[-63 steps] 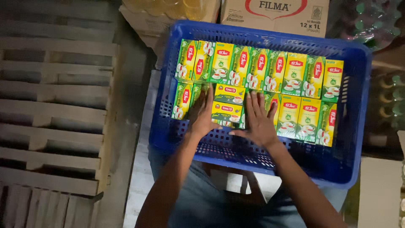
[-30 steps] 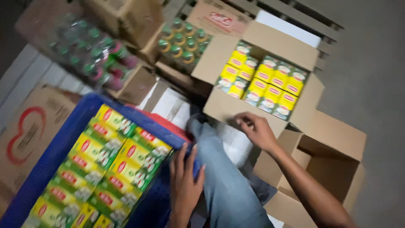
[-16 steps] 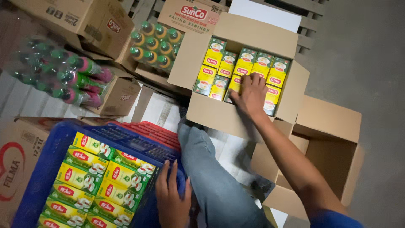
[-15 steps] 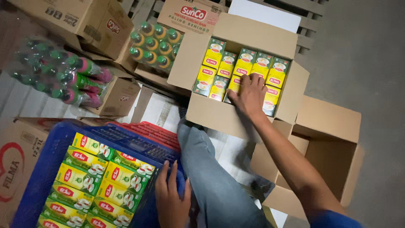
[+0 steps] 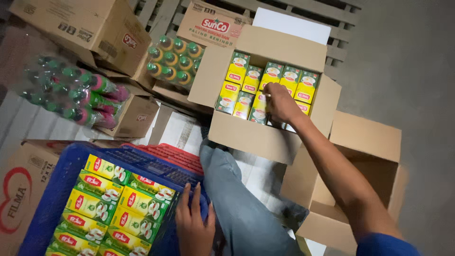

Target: The person transfers small yellow and green boxes from a blue plastic crate into a cardboard box. They repeatedly pick up boxes, place them into the cardboard box, and adjust the arrangement inside the crate.

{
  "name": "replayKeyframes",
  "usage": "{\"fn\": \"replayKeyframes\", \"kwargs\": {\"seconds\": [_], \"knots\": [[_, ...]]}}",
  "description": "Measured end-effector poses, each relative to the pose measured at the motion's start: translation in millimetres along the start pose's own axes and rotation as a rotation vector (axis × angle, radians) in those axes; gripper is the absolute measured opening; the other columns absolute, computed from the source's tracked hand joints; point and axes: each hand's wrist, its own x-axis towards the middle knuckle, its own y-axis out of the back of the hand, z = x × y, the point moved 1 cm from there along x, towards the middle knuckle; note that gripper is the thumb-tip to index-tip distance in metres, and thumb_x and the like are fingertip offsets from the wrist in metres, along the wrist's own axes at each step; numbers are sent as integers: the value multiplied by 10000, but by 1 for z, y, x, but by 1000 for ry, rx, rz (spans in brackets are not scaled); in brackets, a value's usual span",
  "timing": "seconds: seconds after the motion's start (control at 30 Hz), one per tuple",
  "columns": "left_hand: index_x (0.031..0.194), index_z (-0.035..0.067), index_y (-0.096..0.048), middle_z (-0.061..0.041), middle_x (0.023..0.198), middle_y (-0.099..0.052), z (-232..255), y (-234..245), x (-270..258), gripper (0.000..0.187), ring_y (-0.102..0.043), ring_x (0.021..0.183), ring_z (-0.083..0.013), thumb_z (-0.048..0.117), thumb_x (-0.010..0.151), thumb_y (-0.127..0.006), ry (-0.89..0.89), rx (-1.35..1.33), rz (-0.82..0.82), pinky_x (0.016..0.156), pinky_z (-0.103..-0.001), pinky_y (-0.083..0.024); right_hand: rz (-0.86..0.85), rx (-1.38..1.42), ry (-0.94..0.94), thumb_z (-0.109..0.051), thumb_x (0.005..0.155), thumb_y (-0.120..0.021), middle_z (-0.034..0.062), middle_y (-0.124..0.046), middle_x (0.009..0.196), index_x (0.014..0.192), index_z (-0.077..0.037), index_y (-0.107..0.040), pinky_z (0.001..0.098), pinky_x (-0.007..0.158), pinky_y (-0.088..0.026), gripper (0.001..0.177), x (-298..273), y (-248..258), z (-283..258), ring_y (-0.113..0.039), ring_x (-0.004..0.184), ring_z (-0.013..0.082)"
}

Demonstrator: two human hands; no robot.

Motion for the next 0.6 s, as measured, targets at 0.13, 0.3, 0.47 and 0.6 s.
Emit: {"fn": "replayKeyframes", "kwargs": {"seconds": [0.13, 0.3, 0.47, 0.6], "knots": [[1568, 163, -598, -173, 1668, -549, -4, -6, -4, 619, -641, 1375, -404, 313, 984, -739, 0, 20, 33, 1132, -520, -526, -222, -336, 72, 44, 881, -654, 185, -553, 1302, 1634, -319, -485, 573, 842, -482, 853, 6, 13, -19, -532, 1121, 422], [1559, 114, -586, -201, 1657, -539, 1, 3, 2, 638, -628, 1409, -414, 241, 961, -771, -22, -29, -2, 1146, -554, -528, -336, -659, 253, -293, 1108, -594, 211, -526, 1280, 1404, -299, -613, 576, 779, -572, 297, 23, 3, -20, -581, 1086, 429], [1583, 169, -574, -151, 1685, -526, -1, -2, -3, 637, -623, 1417, -381, 298, 981, -740, 22, 2, -13, 1145, -525, -519, -377, -769, 352, -218, 992, -729, 126, -487, 1483, 1488, -301, -509, 541, 852, -598, 549, 24, 18, -28, -577, 1206, 370], [1581, 173, -586, -129, 1695, -519, 4, 5, 0, 684, -591, 1463, -365, 249, 934, -793, 31, 11, -22, 1205, -526, -489, -246, -694, 411, -58, 1000, -579, 89, -455, 1678, 1595, -234, -496, 561, 780, -584, 626, 16, 20, -30, -553, 1318, 363]]}}
